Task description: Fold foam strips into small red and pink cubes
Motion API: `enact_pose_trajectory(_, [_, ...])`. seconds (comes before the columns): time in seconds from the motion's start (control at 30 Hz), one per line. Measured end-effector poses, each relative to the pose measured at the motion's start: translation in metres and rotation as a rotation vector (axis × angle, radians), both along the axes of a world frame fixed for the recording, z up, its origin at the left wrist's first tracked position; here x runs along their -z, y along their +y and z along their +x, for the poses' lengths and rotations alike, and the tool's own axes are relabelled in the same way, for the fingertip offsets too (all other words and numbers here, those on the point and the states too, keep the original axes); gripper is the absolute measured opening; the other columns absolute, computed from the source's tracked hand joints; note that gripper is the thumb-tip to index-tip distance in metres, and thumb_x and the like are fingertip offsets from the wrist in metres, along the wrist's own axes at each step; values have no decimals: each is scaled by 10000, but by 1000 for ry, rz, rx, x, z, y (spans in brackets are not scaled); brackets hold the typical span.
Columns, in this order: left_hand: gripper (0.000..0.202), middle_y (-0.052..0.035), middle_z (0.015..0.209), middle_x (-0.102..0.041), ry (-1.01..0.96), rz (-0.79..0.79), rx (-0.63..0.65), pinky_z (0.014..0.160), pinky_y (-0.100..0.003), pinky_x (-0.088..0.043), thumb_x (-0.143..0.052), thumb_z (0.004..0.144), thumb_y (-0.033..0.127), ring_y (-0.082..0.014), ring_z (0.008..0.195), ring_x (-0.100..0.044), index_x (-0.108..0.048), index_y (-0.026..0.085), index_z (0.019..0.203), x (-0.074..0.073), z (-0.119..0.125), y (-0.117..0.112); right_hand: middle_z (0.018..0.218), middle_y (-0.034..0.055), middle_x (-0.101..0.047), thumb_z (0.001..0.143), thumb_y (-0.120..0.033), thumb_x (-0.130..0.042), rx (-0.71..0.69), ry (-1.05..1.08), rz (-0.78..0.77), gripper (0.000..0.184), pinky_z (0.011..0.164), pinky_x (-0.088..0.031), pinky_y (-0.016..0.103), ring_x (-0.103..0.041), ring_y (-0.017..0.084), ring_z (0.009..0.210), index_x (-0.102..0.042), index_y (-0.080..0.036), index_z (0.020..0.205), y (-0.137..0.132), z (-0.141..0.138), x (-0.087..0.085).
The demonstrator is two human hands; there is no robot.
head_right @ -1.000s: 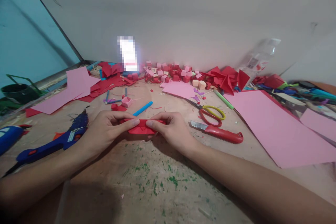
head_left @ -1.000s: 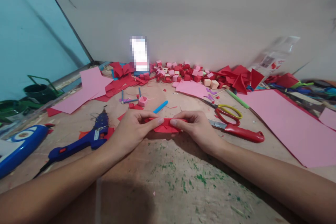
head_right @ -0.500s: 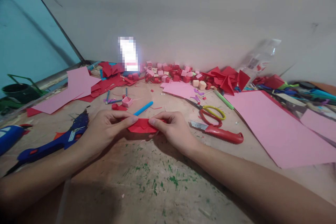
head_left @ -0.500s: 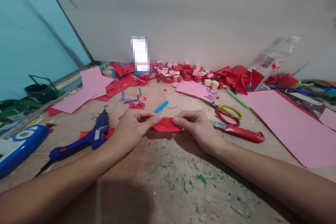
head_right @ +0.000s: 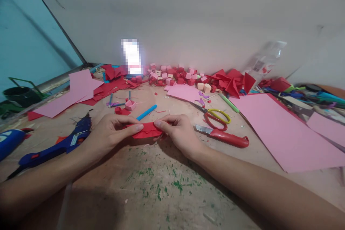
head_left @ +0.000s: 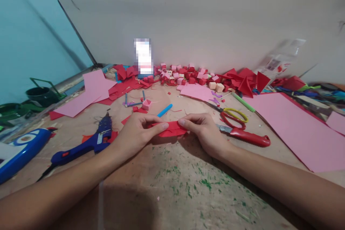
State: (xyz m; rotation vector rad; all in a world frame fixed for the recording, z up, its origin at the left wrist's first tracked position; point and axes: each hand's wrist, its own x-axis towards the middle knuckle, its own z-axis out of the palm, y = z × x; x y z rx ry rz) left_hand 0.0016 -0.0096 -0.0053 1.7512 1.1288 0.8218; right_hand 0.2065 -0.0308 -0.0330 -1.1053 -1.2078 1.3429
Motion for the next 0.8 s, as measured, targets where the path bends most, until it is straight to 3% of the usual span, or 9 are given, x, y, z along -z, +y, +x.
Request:
enact_pose_trajectory(0.2, [227,-12,704,-753,-27,10,-35,587,-247,-438,-718,839,361,-163,641,-615,-799,192,710,1,0,-2,615,48,-734,805,-388,-816,20,75,-31,247,533,-442,253,-616,135,539,-803,-160,711,0,0,0])
enact_pose_trajectory(0.4, [227,-15,727,-747,-16,-72,61,597,-259,-429,-709,839,374,-170,656,-617,-790,179,755,6,-1,1,586,31,-700,794,-395,-832,20,32,26,276,534,-426,241,-575,116,531,-791,-152,670,1,1,3])
enact_pose_trajectory(0.63, [214,-6,818,-769,-53,91,-57,733,-277,-461,-682,882,346,-181,771,-640,-782,201,761,-2,2,-2,786,52,-777,826,-409,-813,-97,70,27,232,631,-508,270,-690,166,681,-808,-184,882,-2,0,-2])
enact_pose_trajectory(0.8, [205,-4,764,-742,-74,21,-6,666,-268,-441,-693,857,348,-171,712,-615,-777,195,750,1,2,-2,737,22,-743,817,-344,-799,-79,19,59,159,613,-490,268,-640,148,650,-802,-190,855,0,-1,-2])
